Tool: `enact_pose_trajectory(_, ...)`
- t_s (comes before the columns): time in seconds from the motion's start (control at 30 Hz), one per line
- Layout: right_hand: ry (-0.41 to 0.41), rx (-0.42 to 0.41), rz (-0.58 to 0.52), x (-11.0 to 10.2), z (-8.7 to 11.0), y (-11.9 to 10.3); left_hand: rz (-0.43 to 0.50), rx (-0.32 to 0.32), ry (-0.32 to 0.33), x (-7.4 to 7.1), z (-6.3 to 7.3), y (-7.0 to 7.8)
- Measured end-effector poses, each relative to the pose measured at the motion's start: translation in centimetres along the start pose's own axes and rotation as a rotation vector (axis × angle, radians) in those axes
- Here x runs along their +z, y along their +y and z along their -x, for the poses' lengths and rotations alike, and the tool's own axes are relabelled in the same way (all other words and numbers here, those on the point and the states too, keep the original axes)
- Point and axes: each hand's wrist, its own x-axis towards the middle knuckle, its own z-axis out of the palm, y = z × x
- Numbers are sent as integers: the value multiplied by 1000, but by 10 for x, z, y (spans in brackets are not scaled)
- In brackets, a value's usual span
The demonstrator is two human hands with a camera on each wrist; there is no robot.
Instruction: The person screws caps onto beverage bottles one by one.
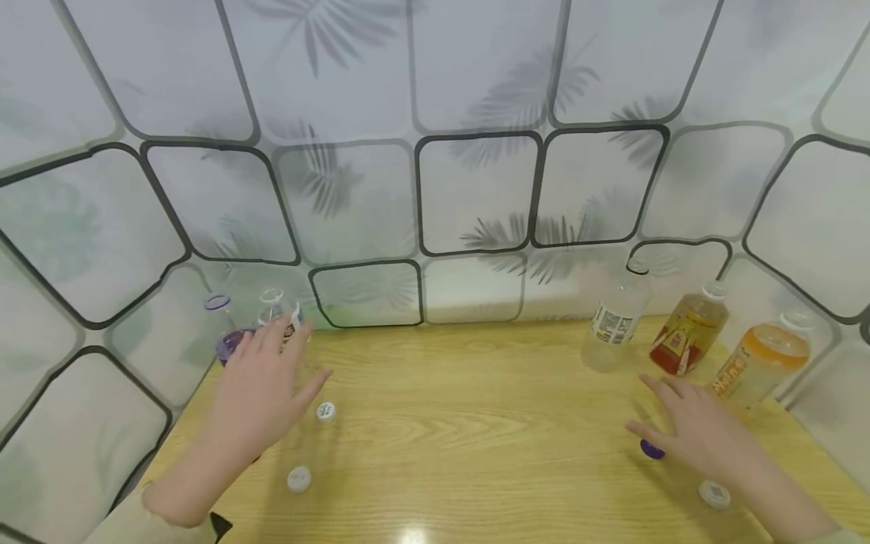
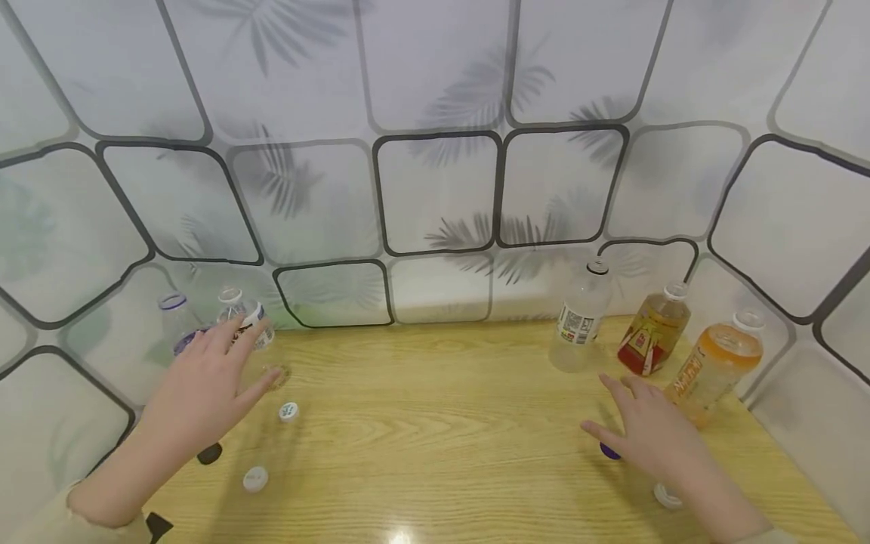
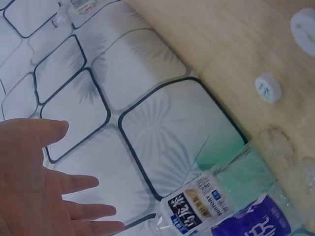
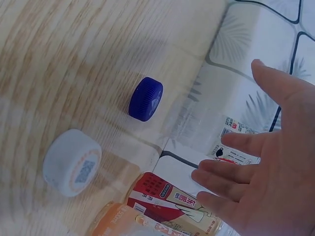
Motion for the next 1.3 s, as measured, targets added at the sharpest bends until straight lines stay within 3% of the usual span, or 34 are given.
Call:
enact_pose_trajectory(0.2, -14, 12, -1, -1, -1, 1, 8, 10, 54, -15, -11, -12)
enact_pose_trajectory(0.57, -42, 34, 4, 4, -1, 5, 97, -38, 149, -34, -25, -36)
enact_pose_trajectory(0.97, -99, 61, -52, 8, 1, 8, 82, -167, 66, -29, -32, -64)
enact_pose_trajectory(1.17, -122, 35, -50, 13, 3, 9, 100, -305, -12, -24, -34, -83)
enact_pose_trajectory(1.3, -152, 31, -51, 17, 2, 10, 121, -380, 4, -20, -33, -94)
